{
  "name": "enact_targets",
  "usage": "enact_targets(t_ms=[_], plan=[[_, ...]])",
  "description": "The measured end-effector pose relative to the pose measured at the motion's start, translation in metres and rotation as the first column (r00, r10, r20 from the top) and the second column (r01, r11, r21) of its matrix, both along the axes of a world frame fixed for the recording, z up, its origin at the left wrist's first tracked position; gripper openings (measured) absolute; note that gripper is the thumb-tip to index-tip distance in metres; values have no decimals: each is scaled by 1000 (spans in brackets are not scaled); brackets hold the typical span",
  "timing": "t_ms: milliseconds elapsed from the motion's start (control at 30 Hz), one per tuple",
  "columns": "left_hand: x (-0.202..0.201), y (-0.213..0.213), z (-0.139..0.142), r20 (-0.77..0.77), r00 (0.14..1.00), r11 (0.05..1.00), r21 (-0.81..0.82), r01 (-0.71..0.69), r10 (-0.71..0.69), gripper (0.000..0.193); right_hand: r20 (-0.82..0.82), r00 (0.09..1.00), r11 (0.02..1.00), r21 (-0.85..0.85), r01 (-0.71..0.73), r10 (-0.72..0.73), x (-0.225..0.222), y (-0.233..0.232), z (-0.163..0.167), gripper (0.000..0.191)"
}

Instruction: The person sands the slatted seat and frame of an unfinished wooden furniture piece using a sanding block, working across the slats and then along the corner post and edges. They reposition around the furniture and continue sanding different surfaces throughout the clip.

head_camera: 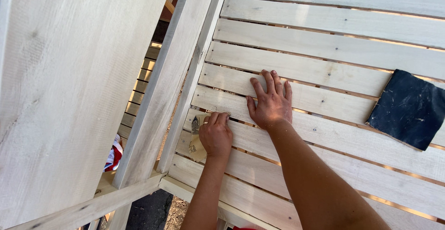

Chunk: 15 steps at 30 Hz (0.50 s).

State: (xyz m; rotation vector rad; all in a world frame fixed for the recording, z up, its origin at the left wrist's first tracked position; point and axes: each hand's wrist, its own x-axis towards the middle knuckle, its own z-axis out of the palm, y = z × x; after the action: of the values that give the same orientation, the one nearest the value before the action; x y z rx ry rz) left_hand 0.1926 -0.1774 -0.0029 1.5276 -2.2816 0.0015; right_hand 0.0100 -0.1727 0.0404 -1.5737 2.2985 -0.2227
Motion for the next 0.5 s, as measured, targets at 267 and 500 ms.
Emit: enact_targets(t_ms=[267, 500], plan=[[-1, 1, -4, -31, 998, 998, -35, -59, 58, 18, 7, 1000, 1000, -16, 3, -3, -1, 0, -1, 55], [8, -21, -3, 19, 994, 990, 84, -111, 110, 15, -4, 1000, 1000, -30, -4, 4, 0, -2, 0, 56]])
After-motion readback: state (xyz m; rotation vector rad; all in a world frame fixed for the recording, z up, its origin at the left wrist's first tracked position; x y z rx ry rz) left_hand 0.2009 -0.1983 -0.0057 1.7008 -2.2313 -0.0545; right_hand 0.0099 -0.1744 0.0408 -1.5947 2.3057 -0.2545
